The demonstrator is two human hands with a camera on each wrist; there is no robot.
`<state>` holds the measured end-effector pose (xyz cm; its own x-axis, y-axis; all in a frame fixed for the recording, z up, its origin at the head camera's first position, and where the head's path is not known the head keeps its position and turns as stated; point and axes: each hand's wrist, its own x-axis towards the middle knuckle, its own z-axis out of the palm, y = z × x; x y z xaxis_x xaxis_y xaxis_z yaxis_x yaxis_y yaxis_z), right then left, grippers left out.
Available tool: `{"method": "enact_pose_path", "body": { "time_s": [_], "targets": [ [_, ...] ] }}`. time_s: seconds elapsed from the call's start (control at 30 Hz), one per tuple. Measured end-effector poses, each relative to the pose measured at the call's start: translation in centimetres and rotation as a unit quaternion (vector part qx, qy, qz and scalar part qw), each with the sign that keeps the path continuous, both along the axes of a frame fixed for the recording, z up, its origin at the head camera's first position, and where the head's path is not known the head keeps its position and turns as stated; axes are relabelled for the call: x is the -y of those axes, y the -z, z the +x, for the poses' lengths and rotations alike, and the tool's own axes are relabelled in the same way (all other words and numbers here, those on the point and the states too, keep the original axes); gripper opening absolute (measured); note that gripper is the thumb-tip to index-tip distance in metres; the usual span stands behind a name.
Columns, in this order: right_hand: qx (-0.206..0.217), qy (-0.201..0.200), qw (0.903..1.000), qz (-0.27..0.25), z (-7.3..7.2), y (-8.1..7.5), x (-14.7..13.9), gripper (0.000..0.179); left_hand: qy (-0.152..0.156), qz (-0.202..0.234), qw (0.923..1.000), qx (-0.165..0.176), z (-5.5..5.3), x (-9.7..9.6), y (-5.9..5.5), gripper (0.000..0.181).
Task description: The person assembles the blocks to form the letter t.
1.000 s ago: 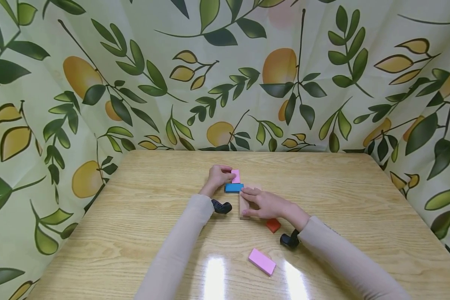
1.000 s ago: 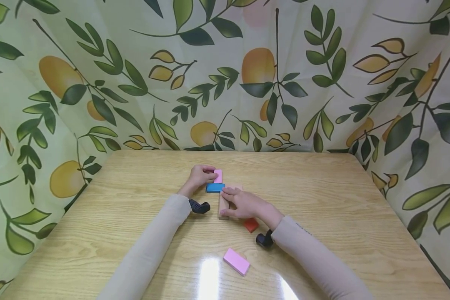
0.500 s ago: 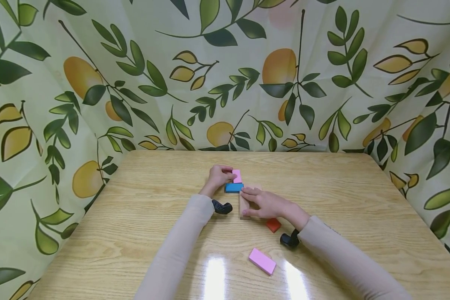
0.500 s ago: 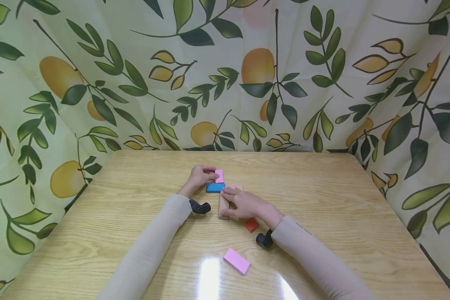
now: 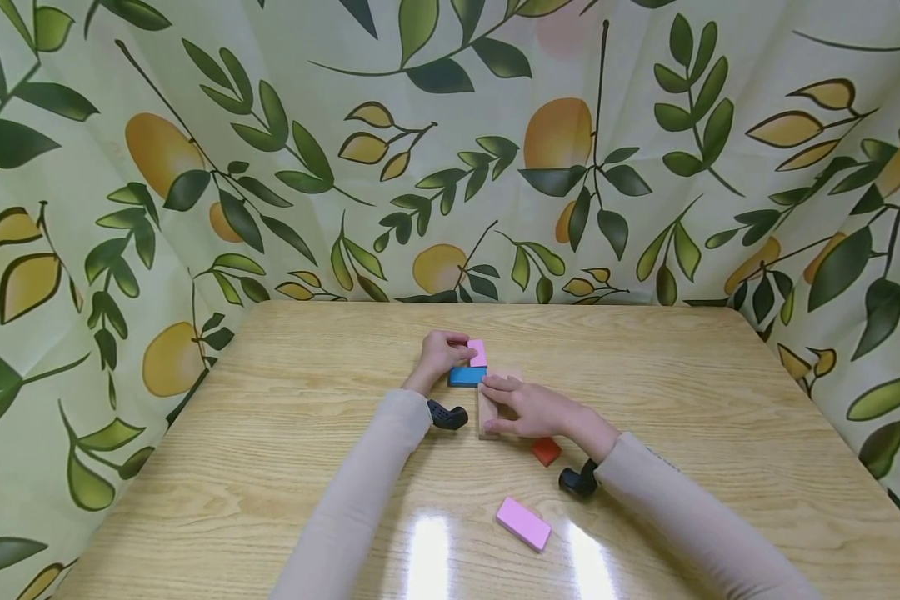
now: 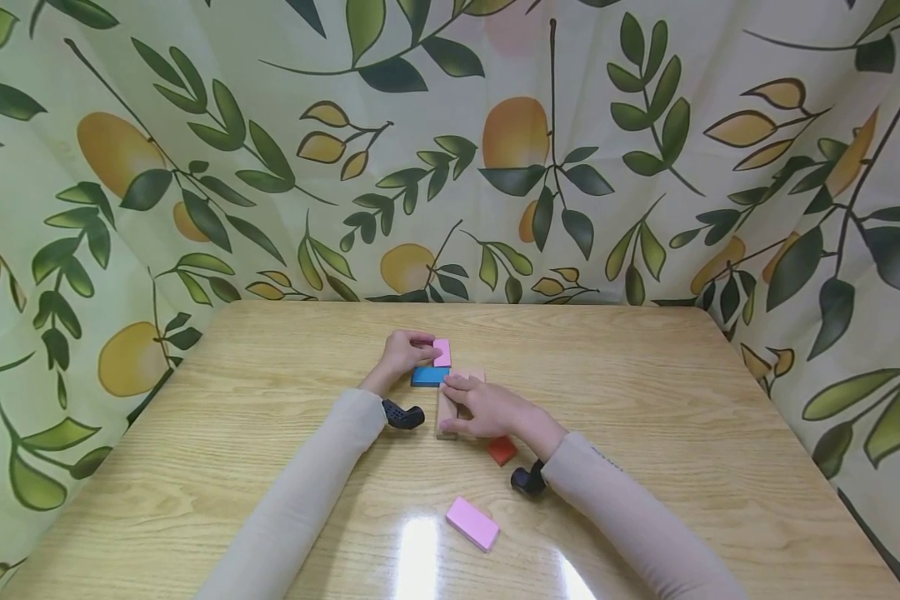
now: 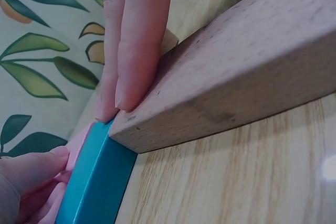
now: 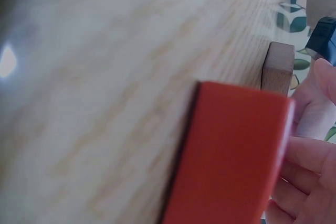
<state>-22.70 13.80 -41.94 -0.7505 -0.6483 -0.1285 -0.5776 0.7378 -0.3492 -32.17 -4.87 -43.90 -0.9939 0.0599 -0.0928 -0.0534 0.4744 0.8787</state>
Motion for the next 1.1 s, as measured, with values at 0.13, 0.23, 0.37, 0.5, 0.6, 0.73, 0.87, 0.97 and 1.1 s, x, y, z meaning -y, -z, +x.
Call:
{"method": "enact_pose_path", "body": {
  "time_s": [0.13, 0.23, 0.37, 0.5, 0.6, 0.73, 0.87, 0.97, 1.1],
  "targets": [
    [0.001, 0.000, 1.0000, -0.002, 0.02, 0.00, 0.02, 0.069, 0.003, -0.004, 1.0000, -0.005, -0.08, -0.03, 0.08, 0.035],
    [0.001, 0.000, 1.0000, -0.001, 0.08, -0.01, 0.03, 0.069, 0.003, -0.008, 1.0000, -0.001, -0.15, -0.09, 0.15, 0.036],
    [0.003, 0.001, 1.0000, -0.001, 0.13, -0.11, 0.04, 0.069, 0.003, -0.008, 0.9999, 0.006, -0.22, -0.19, 0.14, 0.036],
    [0.004, 0.000, 1.0000, -0.004, 0.16, -0.23, 0.07, 0.069, 0.008, -0.010, 0.9999, 0.008, -0.21, -0.27, 0.11, 0.036],
    [0.001, -0.002, 1.0000, -0.006, 0.18, -0.27, 0.05, 0.069, 0.015, -0.013, 0.9998, 0.005, -0.15, -0.31, 0.09, 0.037],
    [-0.005, -0.005, 1.0000, -0.006, 0.19, -0.20, -0.01, 0.069, 0.024, -0.019, 0.9995, -0.003, 0.01, -0.34, 0.02, 0.036],
    [-0.004, -0.005, 1.0000, -0.003, 0.16, -0.11, -0.05, 0.069, 0.031, -0.027, 0.9991, -0.014, 0.08, -0.33, -0.01, 0.035],
    [-0.001, -0.006, 1.0000, -0.004, 0.11, -0.09, -0.06, 0.069, 0.032, -0.030, 0.9989, -0.015, 0.11, -0.35, 0.00, 0.035],
    [0.000, -0.006, 1.0000, -0.003, 0.05, -0.06, -0.10, 0.069, 0.034, -0.027, 0.9990, -0.011, 0.10, -0.47, 0.02, 0.035]
  ]
}}
